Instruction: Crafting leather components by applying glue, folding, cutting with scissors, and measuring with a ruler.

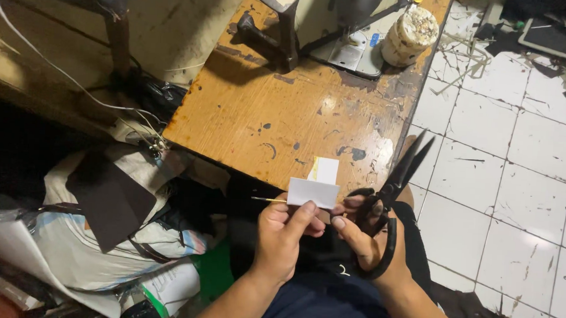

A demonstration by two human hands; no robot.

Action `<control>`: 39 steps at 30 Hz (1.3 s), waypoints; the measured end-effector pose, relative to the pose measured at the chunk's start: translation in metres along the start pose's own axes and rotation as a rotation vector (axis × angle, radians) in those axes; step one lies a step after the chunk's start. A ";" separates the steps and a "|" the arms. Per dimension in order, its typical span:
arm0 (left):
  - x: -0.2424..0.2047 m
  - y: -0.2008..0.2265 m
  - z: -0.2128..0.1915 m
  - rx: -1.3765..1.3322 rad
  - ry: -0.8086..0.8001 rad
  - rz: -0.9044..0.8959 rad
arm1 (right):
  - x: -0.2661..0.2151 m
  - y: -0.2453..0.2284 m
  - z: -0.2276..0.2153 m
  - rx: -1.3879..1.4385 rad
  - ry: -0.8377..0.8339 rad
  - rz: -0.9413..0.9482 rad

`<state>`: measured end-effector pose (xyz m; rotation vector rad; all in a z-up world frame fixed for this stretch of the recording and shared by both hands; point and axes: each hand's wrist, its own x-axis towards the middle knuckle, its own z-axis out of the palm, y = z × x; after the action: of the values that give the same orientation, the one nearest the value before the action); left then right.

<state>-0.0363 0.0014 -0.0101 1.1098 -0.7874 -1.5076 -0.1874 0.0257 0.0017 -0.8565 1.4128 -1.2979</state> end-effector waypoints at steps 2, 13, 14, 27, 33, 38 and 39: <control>-0.004 -0.006 0.002 0.026 -0.009 -0.039 | 0.004 -0.008 -0.006 -0.191 0.023 -0.071; -0.006 -0.013 0.001 -0.006 -0.058 -0.059 | 0.004 0.001 -0.008 -0.139 0.022 -0.120; -0.005 -0.012 0.002 0.000 -0.012 -0.043 | 0.004 -0.001 -0.007 -0.166 0.019 -0.115; 0.014 0.019 0.011 -0.133 0.156 0.078 | -0.024 0.048 -0.016 -0.346 -0.366 -0.201; 0.012 0.015 0.011 -0.065 0.159 0.125 | -0.026 0.042 -0.015 -0.393 -0.327 -0.202; 0.015 0.014 0.011 -0.126 0.210 0.148 | -0.022 0.050 -0.019 -0.246 -0.422 -0.157; 0.017 0.013 0.012 -0.195 0.254 0.163 | -0.020 0.054 -0.021 -0.164 -0.474 -0.115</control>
<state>-0.0430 -0.0185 0.0016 1.0392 -0.5301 -1.2494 -0.1956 0.0603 -0.0488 -1.2762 1.1111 -0.9825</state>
